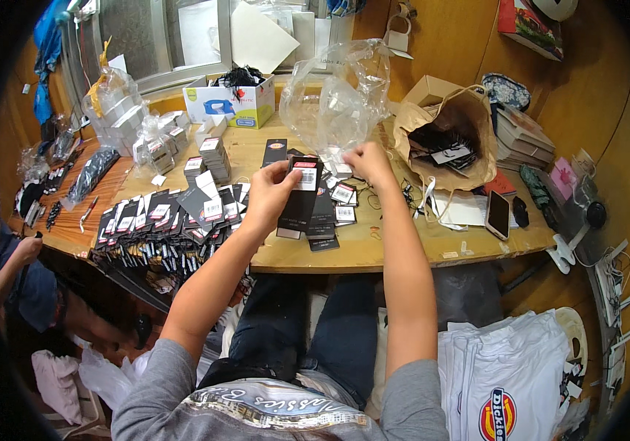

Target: The person sits on the floor and assembles product tags by inserting small black plastic fasteners into the holes of rectangular cards. They pick up a card and a fastener, thread the fastener through the hole, and place the assembled item onto a growing stack on the table.

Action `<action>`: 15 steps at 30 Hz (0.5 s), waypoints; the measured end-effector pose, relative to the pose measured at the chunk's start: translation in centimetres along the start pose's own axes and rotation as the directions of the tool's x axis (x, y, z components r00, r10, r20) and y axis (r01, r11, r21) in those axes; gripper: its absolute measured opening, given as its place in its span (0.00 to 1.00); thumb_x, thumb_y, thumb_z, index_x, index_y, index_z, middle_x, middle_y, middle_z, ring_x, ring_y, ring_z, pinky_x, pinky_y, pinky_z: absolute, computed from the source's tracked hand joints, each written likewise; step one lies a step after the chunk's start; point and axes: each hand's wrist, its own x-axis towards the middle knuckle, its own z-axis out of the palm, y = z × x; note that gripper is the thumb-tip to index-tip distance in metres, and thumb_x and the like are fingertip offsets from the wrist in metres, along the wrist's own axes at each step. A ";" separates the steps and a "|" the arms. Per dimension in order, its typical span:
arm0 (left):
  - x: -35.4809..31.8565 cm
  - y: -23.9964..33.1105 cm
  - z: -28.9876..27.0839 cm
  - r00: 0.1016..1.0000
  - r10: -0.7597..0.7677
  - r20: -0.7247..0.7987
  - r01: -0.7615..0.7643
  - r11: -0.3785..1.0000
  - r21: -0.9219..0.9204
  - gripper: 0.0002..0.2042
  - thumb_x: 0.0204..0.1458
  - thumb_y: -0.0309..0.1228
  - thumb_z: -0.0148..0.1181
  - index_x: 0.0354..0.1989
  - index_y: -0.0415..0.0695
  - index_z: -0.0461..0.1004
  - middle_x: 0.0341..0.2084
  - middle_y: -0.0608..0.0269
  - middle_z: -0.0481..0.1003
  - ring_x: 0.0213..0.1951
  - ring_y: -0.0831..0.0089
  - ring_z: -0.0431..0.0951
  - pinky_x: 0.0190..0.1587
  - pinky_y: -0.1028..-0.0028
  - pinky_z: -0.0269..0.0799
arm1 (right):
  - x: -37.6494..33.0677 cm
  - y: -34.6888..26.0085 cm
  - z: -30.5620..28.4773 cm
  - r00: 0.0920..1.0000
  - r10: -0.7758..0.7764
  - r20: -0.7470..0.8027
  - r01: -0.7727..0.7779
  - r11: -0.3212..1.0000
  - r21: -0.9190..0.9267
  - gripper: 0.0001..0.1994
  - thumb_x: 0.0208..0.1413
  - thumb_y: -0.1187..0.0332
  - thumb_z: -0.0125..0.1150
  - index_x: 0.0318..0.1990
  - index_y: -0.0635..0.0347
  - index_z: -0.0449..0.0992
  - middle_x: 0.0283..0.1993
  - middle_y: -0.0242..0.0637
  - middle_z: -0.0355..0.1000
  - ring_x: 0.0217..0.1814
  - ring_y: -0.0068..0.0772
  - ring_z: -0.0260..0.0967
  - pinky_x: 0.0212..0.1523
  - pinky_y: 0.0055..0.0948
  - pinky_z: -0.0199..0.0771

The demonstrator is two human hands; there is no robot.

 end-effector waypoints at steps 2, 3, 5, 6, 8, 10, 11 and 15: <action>-0.4 0.3 -1.0 1.000 -0.022 0.016 0.023 0.999 -0.047 0.08 0.44 0.24 0.53 0.32 0.33 0.71 0.22 0.64 0.72 0.24 0.83 0.67 0.28 0.83 0.62 | 0.1 2.5 1.3 0.989 0.027 -0.144 -0.062 0.967 -0.247 0.08 0.38 0.68 0.58 0.25 0.62 0.75 0.23 0.43 0.71 0.25 0.34 0.69 0.30 0.29 0.66; -0.6 0.5 -1.3 0.999 -0.032 0.027 0.033 0.997 -0.073 0.08 0.44 0.25 0.53 0.32 0.33 0.71 0.22 0.64 0.72 0.24 0.83 0.67 0.28 0.83 0.62 | 0.0 3.3 2.1 0.979 0.047 -0.196 -0.103 0.952 -0.289 0.08 0.37 0.68 0.59 0.25 0.61 0.75 0.25 0.44 0.71 0.29 0.37 0.69 0.33 0.30 0.66; -1.2 0.9 -1.5 0.997 -0.045 0.069 0.054 0.989 -0.137 0.09 0.45 0.25 0.53 0.34 0.32 0.70 0.24 0.64 0.72 0.26 0.83 0.68 0.30 0.83 0.63 | -0.1 4.4 2.8 0.984 0.062 -0.167 -0.127 0.903 -0.411 0.07 0.36 0.69 0.59 0.26 0.60 0.76 0.26 0.44 0.71 0.32 0.40 0.69 0.34 0.32 0.66; -1.7 1.4 -1.6 0.995 -0.063 0.074 0.072 0.987 -0.140 0.09 0.45 0.25 0.52 0.34 0.32 0.70 0.24 0.64 0.72 0.26 0.83 0.68 0.30 0.83 0.63 | 0.0 4.3 3.0 0.983 0.054 -0.178 -0.126 0.894 -0.429 0.07 0.37 0.69 0.59 0.25 0.61 0.75 0.26 0.44 0.71 0.31 0.39 0.69 0.33 0.31 0.66; -2.1 2.1 -1.7 0.994 -0.072 0.083 0.083 0.987 -0.140 0.09 0.45 0.25 0.52 0.34 0.33 0.70 0.25 0.63 0.72 0.26 0.82 0.69 0.31 0.82 0.64 | 0.1 4.2 3.2 0.979 0.037 -0.199 -0.128 0.876 -0.464 0.07 0.37 0.68 0.59 0.24 0.61 0.75 0.25 0.43 0.71 0.29 0.35 0.69 0.32 0.31 0.67; -2.5 2.2 -2.1 0.994 -0.064 0.091 0.076 0.988 -0.133 0.09 0.45 0.24 0.52 0.35 0.33 0.70 0.25 0.63 0.72 0.27 0.82 0.69 0.31 0.82 0.64 | 0.6 4.4 2.1 0.974 0.012 -0.225 -0.064 0.972 -0.224 0.05 0.41 0.69 0.57 0.25 0.61 0.75 0.25 0.40 0.71 0.27 0.33 0.69 0.30 0.28 0.67; -2.6 2.3 -2.3 0.992 -0.076 0.106 0.090 0.986 -0.138 0.09 0.45 0.24 0.52 0.35 0.33 0.70 0.25 0.62 0.72 0.27 0.82 0.69 0.31 0.82 0.64 | 1.0 4.4 1.3 0.970 0.005 -0.241 -0.030 0.995 -0.098 0.05 0.43 0.70 0.56 0.26 0.61 0.74 0.26 0.39 0.71 0.26 0.32 0.69 0.29 0.26 0.67; -3.0 3.0 -2.4 0.980 -0.139 0.140 0.160 0.976 -0.150 0.10 0.45 0.24 0.52 0.36 0.33 0.69 0.25 0.62 0.72 0.27 0.82 0.69 0.29 0.83 0.65 | -1.3 -0.8 -3.0 0.995 -0.015 -0.094 0.064 0.837 0.543 0.06 0.49 0.72 0.51 0.32 0.66 0.69 0.23 0.33 0.69 0.22 0.18 0.63 0.25 0.16 0.64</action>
